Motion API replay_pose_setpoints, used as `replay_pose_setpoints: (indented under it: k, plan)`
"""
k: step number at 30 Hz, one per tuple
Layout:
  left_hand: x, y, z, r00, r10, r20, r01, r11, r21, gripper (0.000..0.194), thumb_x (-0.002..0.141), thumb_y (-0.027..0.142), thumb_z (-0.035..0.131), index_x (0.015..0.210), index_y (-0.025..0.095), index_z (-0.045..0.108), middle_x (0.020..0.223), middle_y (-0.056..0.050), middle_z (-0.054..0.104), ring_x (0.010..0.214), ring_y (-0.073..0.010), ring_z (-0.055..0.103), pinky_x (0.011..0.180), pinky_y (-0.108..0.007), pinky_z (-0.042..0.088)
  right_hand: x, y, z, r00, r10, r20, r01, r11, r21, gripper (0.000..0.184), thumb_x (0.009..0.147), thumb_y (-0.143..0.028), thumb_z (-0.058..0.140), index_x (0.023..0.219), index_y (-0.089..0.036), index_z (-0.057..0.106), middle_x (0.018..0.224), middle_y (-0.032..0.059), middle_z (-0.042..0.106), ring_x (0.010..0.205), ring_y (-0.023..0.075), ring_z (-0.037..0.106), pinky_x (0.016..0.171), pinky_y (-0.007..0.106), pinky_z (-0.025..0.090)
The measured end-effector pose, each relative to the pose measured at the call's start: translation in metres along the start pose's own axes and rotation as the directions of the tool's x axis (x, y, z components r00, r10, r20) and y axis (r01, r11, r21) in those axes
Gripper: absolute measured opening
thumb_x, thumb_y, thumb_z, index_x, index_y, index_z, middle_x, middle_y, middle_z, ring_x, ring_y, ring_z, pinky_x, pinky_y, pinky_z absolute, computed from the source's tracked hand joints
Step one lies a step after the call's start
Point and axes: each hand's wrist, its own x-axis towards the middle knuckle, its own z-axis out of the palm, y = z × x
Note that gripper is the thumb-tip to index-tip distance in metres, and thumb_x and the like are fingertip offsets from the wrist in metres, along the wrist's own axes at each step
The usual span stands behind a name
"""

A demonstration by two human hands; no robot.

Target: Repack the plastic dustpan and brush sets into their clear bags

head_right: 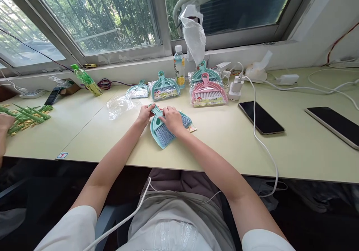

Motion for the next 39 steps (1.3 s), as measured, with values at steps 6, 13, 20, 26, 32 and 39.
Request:
replay_pose_setpoints:
  k: [6, 13, 20, 26, 32, 39]
  plan:
    - [-0.001, -0.001, 0.001, 1.0, -0.028, -0.012, 0.028, 0.999, 0.017, 0.032, 0.079, 0.041, 0.074, 0.073, 0.011, 0.064, 0.063, -0.007, 0.069, 0.059, -0.0152, 0.066, 0.057, -0.023, 0.051, 0.002, 0.003, 0.005, 0.995, -0.049, 0.084, 0.056, 0.995, -0.08, 0.02, 0.098, -0.033, 0.053, 0.104, -0.016, 0.061, 0.108, 0.0119, 0.063, 0.103, 0.025, 0.057, 0.085, 0.033, 0.043]
    - [-0.001, 0.001, 0.001, 0.999, -0.042, -0.024, 0.043, 0.998, 0.045, 0.035, 0.074, 0.043, 0.077, 0.069, 0.012, 0.062, 0.059, -0.005, 0.067, 0.06, -0.0161, 0.067, 0.057, -0.023, 0.052, 0.002, 0.0, 0.001, 0.993, -0.05, 0.112, 0.063, 0.991, -0.119, 0.026, 0.1, -0.035, 0.049, 0.111, -0.014, 0.062, 0.113, 0.0128, 0.063, 0.104, 0.0254, 0.057, 0.082, 0.032, 0.042]
    - [-0.003, 0.024, -0.004, 0.992, 0.109, 0.069, -0.113, 0.992, 0.05, 0.048, 0.073, 0.058, 0.075, 0.083, 0.012, 0.065, 0.072, -0.009, 0.073, 0.073, -0.0198, 0.072, 0.066, -0.027, 0.056, 0.004, -0.004, -0.026, 0.984, -0.079, -0.163, 0.076, 0.997, -0.026, 0.028, 0.101, -0.035, 0.046, 0.105, -0.018, 0.068, 0.119, 0.0137, 0.062, 0.112, 0.0266, 0.053, 0.089, 0.035, 0.038]
    - [-0.009, 0.017, 0.009, 0.976, 0.128, 0.177, -0.141, 0.988, 0.066, 0.056, 0.07, 0.065, 0.075, 0.085, 0.012, 0.068, 0.076, -0.011, 0.074, 0.073, -0.021, 0.072, 0.064, -0.027, 0.054, 0.014, 0.02, -0.043, 0.994, 0.064, 0.088, -0.083, 0.969, 0.232, 0.034, 0.089, -0.049, 0.063, 0.107, -0.021, 0.073, 0.108, 0.0073, 0.07, 0.104, 0.0258, 0.059, 0.088, 0.034, 0.037]
    - [-0.013, 0.004, 0.021, 0.959, 0.073, 0.273, -0.101, 0.991, 0.087, 0.058, 0.067, 0.067, 0.076, 0.083, 0.012, 0.068, 0.075, -0.011, 0.074, 0.068, -0.0177, 0.069, 0.065, -0.025, 0.052, 0.015, 0.044, -0.043, 0.852, 0.056, 0.52, -0.349, 0.801, 0.486, 0.05, 0.072, -0.064, 0.07, 0.067, -0.014, 0.072, 0.061, -0.0004, 0.058, 0.064, 0.0142, 0.052, 0.063, 0.027, 0.035]
    - [-0.009, 0.002, 0.017, 0.959, 0.063, 0.278, -0.089, 0.993, 0.08, 0.057, 0.066, 0.066, 0.077, 0.083, 0.012, 0.067, 0.075, -0.011, 0.074, 0.068, -0.0185, 0.069, 0.065, -0.027, 0.052, 0.019, 0.045, -0.027, 0.868, 0.123, 0.481, -0.433, 0.662, 0.612, 0.037, 0.055, -0.051, 0.083, 0.062, -0.015, 0.075, 0.064, 0.001, 0.065, 0.064, 0.0135, 0.054, 0.061, 0.026, 0.039]
